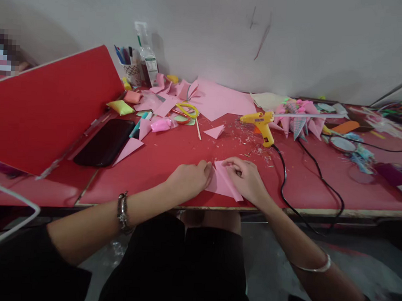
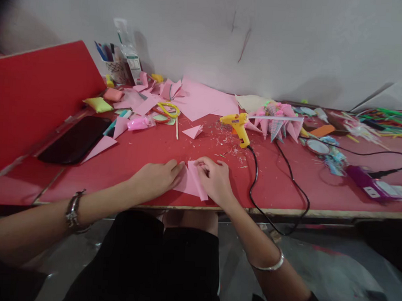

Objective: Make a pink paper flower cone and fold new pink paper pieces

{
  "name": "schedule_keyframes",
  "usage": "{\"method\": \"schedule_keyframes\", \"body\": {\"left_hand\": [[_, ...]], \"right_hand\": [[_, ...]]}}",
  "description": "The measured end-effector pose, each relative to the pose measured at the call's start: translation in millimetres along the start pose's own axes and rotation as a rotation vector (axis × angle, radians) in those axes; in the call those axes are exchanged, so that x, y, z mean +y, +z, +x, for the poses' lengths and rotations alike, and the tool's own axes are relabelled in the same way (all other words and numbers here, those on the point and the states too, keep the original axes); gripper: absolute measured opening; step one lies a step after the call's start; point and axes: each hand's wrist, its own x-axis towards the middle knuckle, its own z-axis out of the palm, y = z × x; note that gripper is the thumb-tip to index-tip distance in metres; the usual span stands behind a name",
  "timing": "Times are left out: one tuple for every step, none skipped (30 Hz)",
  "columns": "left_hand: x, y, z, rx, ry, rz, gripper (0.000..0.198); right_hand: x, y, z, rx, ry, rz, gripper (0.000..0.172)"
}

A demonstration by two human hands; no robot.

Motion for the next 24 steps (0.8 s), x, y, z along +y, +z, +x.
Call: {"method": "schedule_keyframes", "body": {"left_hand": [[0,0.1,0,-0.006,-0.005,0.001,0.041],[1,0.3,1,-0.009,-0.006,0.003,0.041],[1,0.5,1,-0.009,-0.005,0.004,0.041],[1,0.7,1,-0.007,-0.004,0.005,0.041],[1,1.0,1,-0.002,-0.004,0.005,0.041],[1,1.4,0,0.004,-0.005,0.005,0.04],[2,1.8,0,0.011,-0.007,0.006,0.04],[2,2.1,0,0.017,-0.008,0.007,0.04],[2,2.4,0,0.022,-0.009,0.01,0.04],[2,2.6,0,0.024,-0.011,0.013,0.04],[2,2.7,0,0.024,-0.01,0.017,0.04],[2,2.6,0,0.022,-0.009,0.019,0.039],[2,2.3,0,0.016,-0.006,0.02,0.039],[2,1.8,0,0.008,-0.004,0.021,0.039],[2,1.2,0,-0.001,-0.003,0.02,0.039],[2,0.4,0,-0.011,-0.003,0.019,0.039],[2,-0.3,0,-0.024,-0.004,0.018,0.039],[2,-0.9,-1,-0.033,-0.005,0.02,0.039],[3,-1.4,-1,-0.038,-0.002,0.024,0.039],[3,-1.8,-1,-0.041,0.001,0.028,0.039],[2,-2.0,-1,-0.042,0.005,0.03,0.038],[2,-2.2,-1,-0.042,0.007,0.03,0.038],[2,-2.3,-1,-0.042,0.006,0.028,0.038],[2,-2.4,-1,-0.044,0.003,0.024,0.038]], "right_hand": [[0,-1,-1,-0.005,0.005,0.001,0.014],[0,-1,-2,-0.011,0.009,0.003,0.014],[1,-2,-3,-0.016,0.011,0.006,0.014],[1,-3,-5,-0.021,0.009,0.004,0.014],[1,-3,-6,-0.028,0.003,-0.004,0.015],[1,-4,-8,-0.034,-0.003,-0.018,0.015],[1,-4,-9,-0.04,-0.008,-0.035,0.016],[1,-4,-10,-0.049,-0.013,-0.052,0.017],[1,-4,-11,-0.056,-0.015,-0.067,0.018],[1,-4,-12,-0.062,-0.013,-0.08,0.019],[1,-4,-12,-0.063,-0.008,-0.09,0.02],[1,-4,-13,-0.059,-0.003,-0.1,0.02],[2,-4,-13,-0.052,-0.001,-0.111,0.02],[2,-4,-13,-0.04,-0.001,-0.122,0.021],[3,-5,-13,-0.027,-0.001,-0.134,0.021],[4,-5,-14,-0.013,-0.001,-0.144,0.021],[5,-6,-14,0.0,0.001,-0.152,0.021],[6,-6,-14,0.011,0.006,-0.156,0.021],[7,-7,-15,0.018,0.013,-0.157,0.02],[8,-7,-15,0.021,0.018,-0.151,0.019],[8,-8,-16,0.022,0.021,-0.139,0.018],[8,-8,-16,0.02,0.022,-0.121,0.017],[8,-9,-17,0.013,0.021,-0.103,0.016],[8,-10,-18,0.002,0.016,-0.087,0.016]]}}
